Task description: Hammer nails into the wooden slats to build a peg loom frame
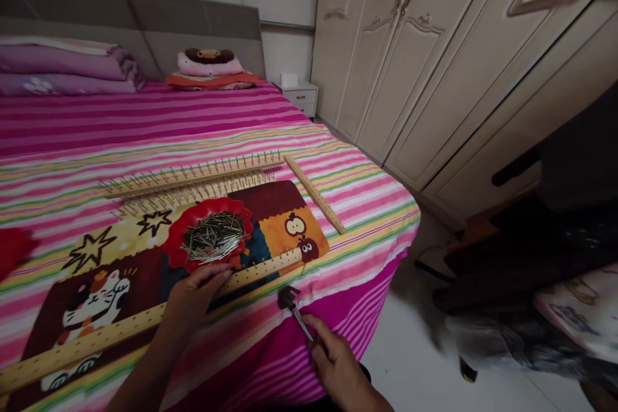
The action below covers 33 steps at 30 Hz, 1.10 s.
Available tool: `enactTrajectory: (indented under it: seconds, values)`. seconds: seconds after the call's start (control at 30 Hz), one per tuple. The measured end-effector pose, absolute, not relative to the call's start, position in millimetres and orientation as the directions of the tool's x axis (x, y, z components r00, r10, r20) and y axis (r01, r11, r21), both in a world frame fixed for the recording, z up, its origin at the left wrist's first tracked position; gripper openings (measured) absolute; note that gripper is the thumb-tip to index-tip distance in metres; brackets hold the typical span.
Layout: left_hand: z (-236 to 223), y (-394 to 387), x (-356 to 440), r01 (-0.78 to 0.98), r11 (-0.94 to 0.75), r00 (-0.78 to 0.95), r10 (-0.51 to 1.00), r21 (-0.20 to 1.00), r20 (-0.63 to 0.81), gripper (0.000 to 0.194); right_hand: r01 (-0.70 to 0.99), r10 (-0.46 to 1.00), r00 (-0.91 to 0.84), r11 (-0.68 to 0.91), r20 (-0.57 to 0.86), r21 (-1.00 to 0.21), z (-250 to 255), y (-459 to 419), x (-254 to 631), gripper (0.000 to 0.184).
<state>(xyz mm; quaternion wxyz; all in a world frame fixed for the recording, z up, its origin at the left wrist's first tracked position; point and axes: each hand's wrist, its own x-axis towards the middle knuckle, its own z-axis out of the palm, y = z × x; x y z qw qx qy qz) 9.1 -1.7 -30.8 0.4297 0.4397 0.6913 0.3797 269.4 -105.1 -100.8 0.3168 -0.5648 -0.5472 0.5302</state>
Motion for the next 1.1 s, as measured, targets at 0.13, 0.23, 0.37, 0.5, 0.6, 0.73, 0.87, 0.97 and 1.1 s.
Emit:
enactTrajectory:
  seconds: [0.13, 0.23, 0.37, 0.5, 0.6, 0.73, 0.87, 0.97, 1.1]
  values:
    - [-25.7, -0.9, 9.8, 0.264, 0.364, -0.250, 0.920, 0.893, -0.301, 0.036, 0.299, 0.956, -0.163, -0.188, -0.244, -0.935, -102.8, -105.5, 270.5, 0.040]
    - [-22.9, -0.7, 9.2, 0.256, 0.375, -0.265, 0.914, 0.891, -0.308, 0.037, 0.310, 0.954, -0.174, -0.182, -0.244, -0.933, -103.4, -105.5, 271.2, 0.040]
    - [-22.3, -0.5, 8.9, 0.190, 0.390, -0.281, 0.901, 0.901, -0.331, 0.037, 0.290, 0.955, -0.178, -0.178, -0.236, -0.940, -101.1, -105.4, 270.3, 0.039]
    - [-27.2, -0.5, 8.7, 0.176, 0.377, -0.257, 0.910, 0.909, -0.327, 0.037, 0.274, 0.957, -0.151, -0.200, -0.247, -0.941, -99.4, -105.9, 268.5, 0.039]
    - [-30.9, -0.5, 8.6, 0.254, 0.359, -0.240, 0.923, 0.898, -0.301, 0.037, 0.272, 0.958, -0.154, -0.195, -0.242, -0.942, -101.4, -106.1, 268.2, 0.039]
    - [-28.3, -0.2, 10.7, 0.443, 0.250, -0.216, 0.962, 0.861, -0.168, 0.028, 0.283, 0.956, -0.165, -0.190, -0.242, -0.940, -104.0, -105.6, 269.5, 0.040]
    - [-23.3, -1.1, 14.8, 0.566, 0.190, -0.187, 0.977, 0.802, -0.100, 0.023, 0.312, 0.952, -0.171, -0.193, -0.254, -0.930, -95.6, -106.6, 269.2, 0.042]
    - [-24.4, -2.0, 16.4, 0.597, 0.191, -0.172, 0.979, 0.779, -0.108, 0.024, 0.306, 0.951, -0.183, -0.185, -0.249, -0.934, -77.7, -107.2, 263.5, 0.042]
    - [-30.7, -1.7, 17.1, 0.632, 0.087, -0.141, 0.990, 0.770, 0.005, 0.021, 0.263, 0.939, -0.267, -0.146, -0.217, -0.954, -43.4, -99.8, 246.5, 0.045]
